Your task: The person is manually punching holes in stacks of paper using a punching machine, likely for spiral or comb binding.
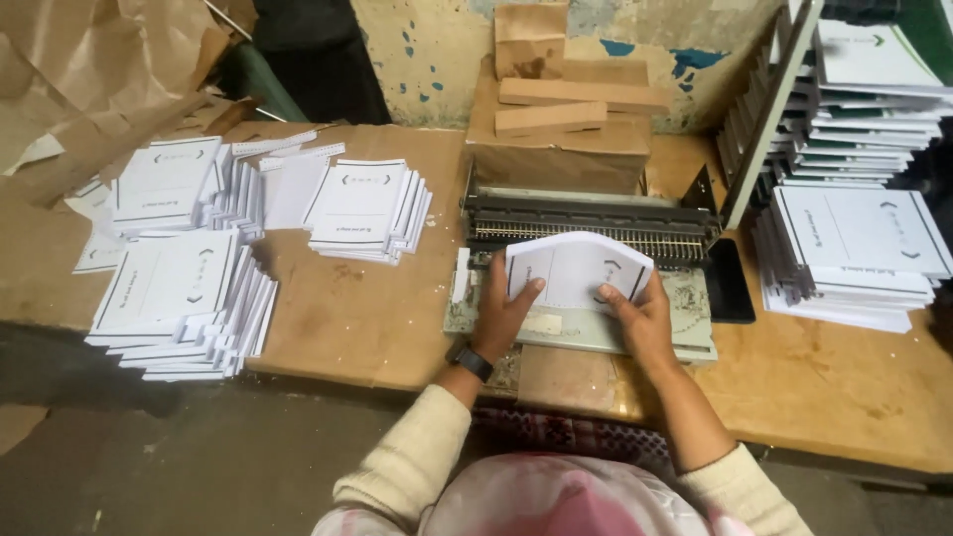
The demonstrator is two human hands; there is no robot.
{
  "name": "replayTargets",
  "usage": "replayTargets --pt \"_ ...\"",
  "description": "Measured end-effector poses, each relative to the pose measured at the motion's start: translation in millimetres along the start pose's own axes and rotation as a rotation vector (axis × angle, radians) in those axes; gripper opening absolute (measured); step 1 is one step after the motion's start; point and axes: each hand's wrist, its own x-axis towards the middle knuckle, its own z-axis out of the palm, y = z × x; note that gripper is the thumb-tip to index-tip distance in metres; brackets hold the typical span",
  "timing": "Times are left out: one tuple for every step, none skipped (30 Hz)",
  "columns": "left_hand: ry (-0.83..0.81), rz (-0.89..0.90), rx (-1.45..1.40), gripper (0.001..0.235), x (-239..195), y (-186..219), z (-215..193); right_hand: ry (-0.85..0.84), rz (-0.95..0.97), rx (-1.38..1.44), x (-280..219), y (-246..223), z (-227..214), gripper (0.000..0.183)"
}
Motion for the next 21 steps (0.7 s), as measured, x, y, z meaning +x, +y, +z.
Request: replayTargets --pt "-0.007 0.003 -0.012 0.076 0 4 -1 0.019 -0.003 0.017 -1 -6 2 0.043" --pt "-0.015 0.004 -0.022 0.074 -1 8 -3 0.038 -0.003 0.035 -3 -12 4 0.042" --pt "-0.009 0.002 -0.021 0.074 2 3 -5 0.033 -0.001 0.037 -1 -8 1 0.042" --pt "-0.027 0.059 -0.068 0.063 4 -3 -8 0.043 -0.010 0.022 1 -4 -3 0.043" --pt "-0.044 0.116 -0.115 0.051 7 -9 -12 0.053 -0.019 0.008 2 1 -6 0.044" --pt "-0.042 0.105 -0.114 0.051 8 -28 -11 0.052 -0.009 0.006 1 6 -4 0.044" --pt "-0.037 0.123 -0.105 0.062 9 -48 -11 0.054 0.012 0.013 0 10 -2 0.038" --pt "-0.031 0.148 -0.098 0.074 13 -67 -10 0.054 0.025 0.021 2 14 0 0.033" --pt "-0.028 0.144 -0.099 0.074 6 -54 -8 0.051 0.029 0.018 -3 12 -2 0.033" --pt "-0.048 0.156 -0.107 0.074 7 -40 -7 0.060 0.026 0.018 0 9 -2 0.031" --pt "-0.067 0.168 -0.114 0.074 8 -25 -6 0.069 0.023 0.018 2 6 -2 0.030" --pt "-0.065 0.173 -0.114 0.074 9 -22 -6 0.067 0.019 0.019 3 4 -1 0.030" --pt "-0.073 0.161 -0.098 0.070 11 -19 -7 0.065 0.015 0.019 4 3 -1 0.031" --pt "-0.084 0.137 -0.081 0.067 6 -18 -7 0.066 0.022 0.016 -1 3 -2 0.032" --pt "-0.084 0.129 -0.081 0.067 5 -25 -9 0.066 0.030 0.015 -2 8 -2 0.032" --pt "-0.092 0.130 -0.042 0.067 5 -33 -11 0.054 0.028 0.014 0 12 -3 0.032" --pt "-0.100 0.130 -0.004 0.068 4 -40 -13 0.042 0.026 0.012 2 16 -4 0.031" --pt "-0.094 0.137 -0.002 0.068 4 -36 -12 0.037 0.019 0.016 2 11 -3 0.031" --pt "-0.091 0.136 0.035 0.068 3 -31 -12 0.043 0.015 0.027 3 6 -2 0.032" --pt "-0.087 0.124 0.074 0.068 -4 -28 -13 0.047 0.021 0.039 -3 2 0 0.032" --pt "-0.081 0.121 0.078 0.068 -3 -18 -13 0.040 0.024 0.042 -3 3 0 0.032"
